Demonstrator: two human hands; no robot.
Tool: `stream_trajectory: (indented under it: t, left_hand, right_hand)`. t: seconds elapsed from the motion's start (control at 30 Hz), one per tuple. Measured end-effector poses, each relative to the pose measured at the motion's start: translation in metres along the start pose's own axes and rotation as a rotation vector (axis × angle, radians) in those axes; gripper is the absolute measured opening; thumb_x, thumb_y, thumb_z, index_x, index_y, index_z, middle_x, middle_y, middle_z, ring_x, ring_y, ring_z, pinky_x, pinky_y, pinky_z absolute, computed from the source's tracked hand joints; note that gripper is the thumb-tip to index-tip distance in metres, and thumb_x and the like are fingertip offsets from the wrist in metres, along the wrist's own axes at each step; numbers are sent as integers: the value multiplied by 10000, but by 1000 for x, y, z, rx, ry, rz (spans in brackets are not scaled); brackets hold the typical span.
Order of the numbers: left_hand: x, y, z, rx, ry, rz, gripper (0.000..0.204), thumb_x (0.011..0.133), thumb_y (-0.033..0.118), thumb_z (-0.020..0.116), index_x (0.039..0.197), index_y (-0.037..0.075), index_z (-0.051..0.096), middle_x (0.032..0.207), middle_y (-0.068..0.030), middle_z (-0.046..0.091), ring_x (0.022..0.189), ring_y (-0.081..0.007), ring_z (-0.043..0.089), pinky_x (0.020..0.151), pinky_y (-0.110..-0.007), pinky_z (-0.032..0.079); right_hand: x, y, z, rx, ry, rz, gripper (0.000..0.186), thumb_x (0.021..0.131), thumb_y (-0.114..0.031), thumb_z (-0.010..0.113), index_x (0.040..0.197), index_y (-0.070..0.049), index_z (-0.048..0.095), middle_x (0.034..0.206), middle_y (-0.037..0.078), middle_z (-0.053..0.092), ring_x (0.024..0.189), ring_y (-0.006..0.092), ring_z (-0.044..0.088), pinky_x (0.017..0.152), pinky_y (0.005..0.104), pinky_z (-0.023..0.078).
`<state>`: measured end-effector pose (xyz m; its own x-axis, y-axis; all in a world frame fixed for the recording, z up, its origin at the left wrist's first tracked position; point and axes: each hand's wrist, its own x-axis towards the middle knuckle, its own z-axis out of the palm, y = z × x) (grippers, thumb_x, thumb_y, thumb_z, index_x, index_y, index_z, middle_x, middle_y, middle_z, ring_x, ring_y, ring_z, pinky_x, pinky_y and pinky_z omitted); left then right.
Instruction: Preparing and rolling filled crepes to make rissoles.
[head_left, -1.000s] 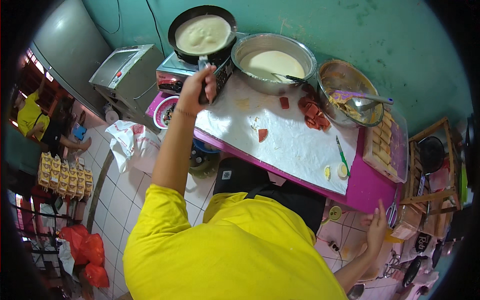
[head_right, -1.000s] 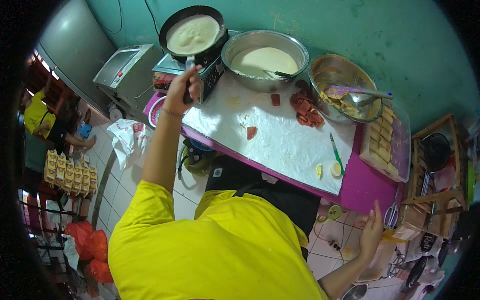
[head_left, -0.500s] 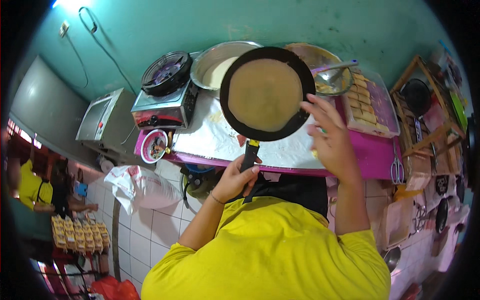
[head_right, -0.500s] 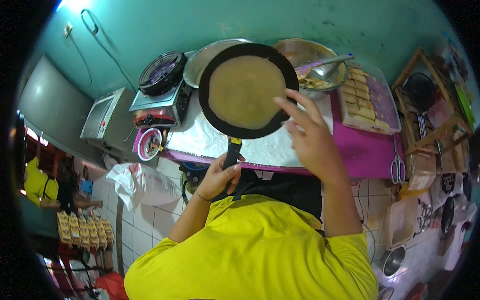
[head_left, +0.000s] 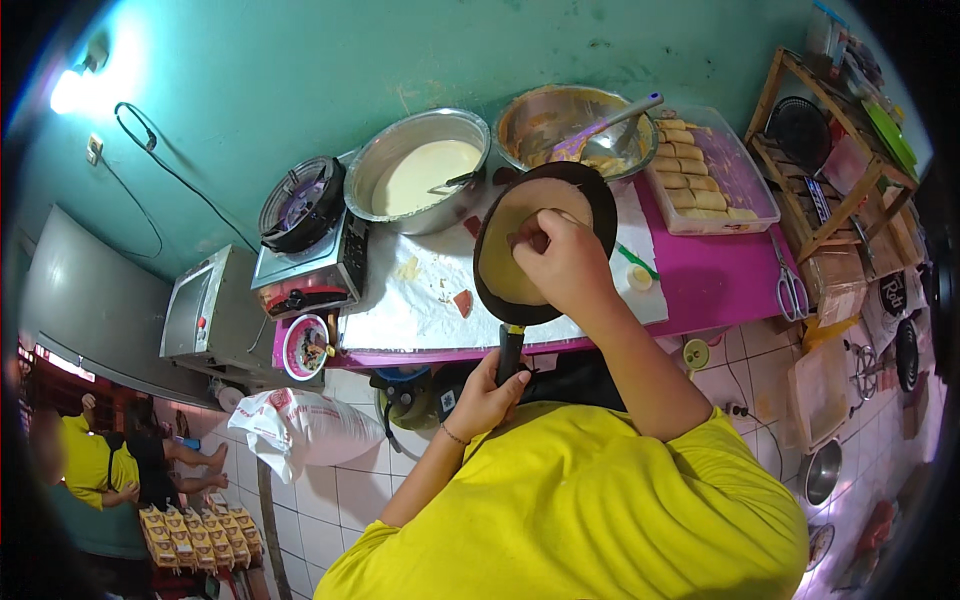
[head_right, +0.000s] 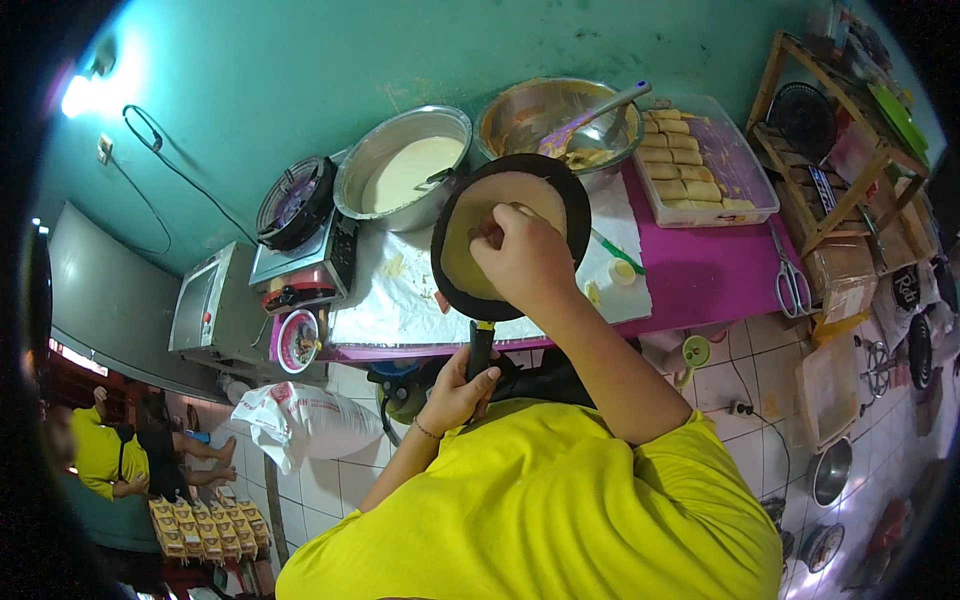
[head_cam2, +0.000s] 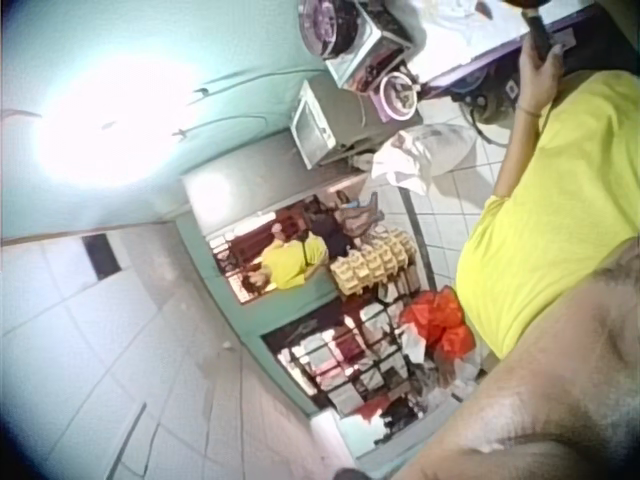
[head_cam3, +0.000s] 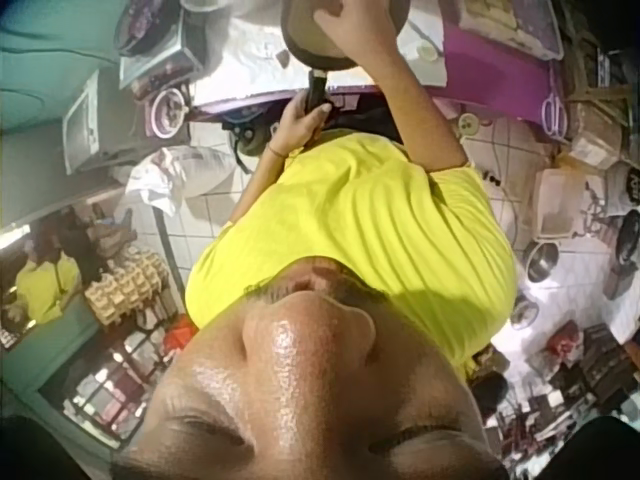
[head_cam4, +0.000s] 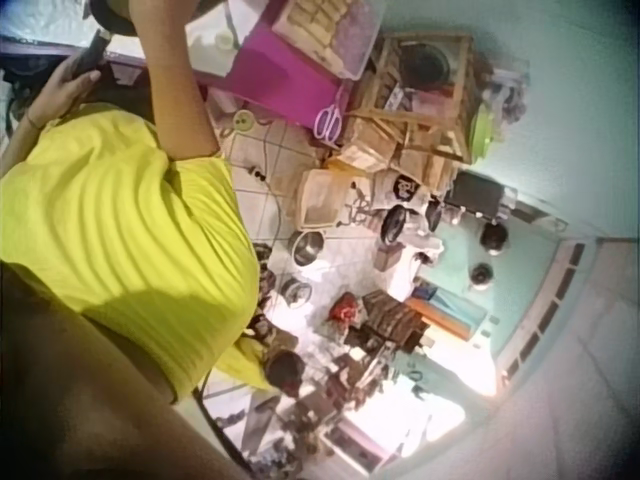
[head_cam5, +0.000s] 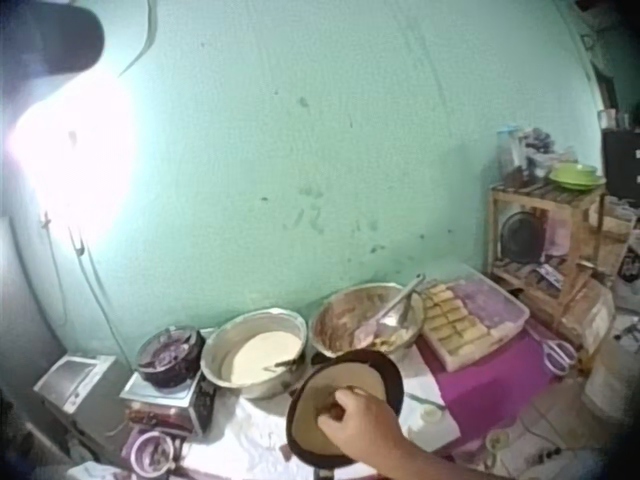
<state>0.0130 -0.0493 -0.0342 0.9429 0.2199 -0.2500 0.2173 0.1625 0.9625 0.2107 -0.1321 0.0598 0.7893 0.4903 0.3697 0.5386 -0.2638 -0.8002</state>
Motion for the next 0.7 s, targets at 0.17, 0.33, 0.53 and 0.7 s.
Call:
stream_trajectory:
  t: [0.17,0.33,0.53,0.7]
  left_hand:
    - [0,-9,-1,89,72,37,291,1003,145,678,1224,31,527,752,10,562,548,-55,487,488,-226,381]
    - [-3,-25,-7,152,136,125,308,991,126,690,1241,21,544,777,3,585,565,-49,492,497,-229,381]
    - [-22,-36,-32,293,326,180,364,945,103,725,1262,8,575,852,-13,632,688,-81,576,616,-251,469]
    - [-35,-37,-51,537,483,224,407,928,134,720,1260,-6,532,878,-184,703,652,-195,669,617,-320,511]
  right_hand:
    - [-1,-6,-2,202,-35,52,238,866,-192,737,980,16,716,819,113,704,744,197,665,702,352,519]
    - [-4,21,8,285,-57,106,234,886,-169,735,1007,30,722,844,78,716,749,129,636,716,293,511]
    - [-58,63,-22,436,-261,253,237,907,-162,710,1031,37,739,916,107,750,831,148,676,795,307,522]
    - [-82,80,-41,250,-310,488,256,927,-173,710,1048,50,737,938,107,750,846,146,664,804,298,508]
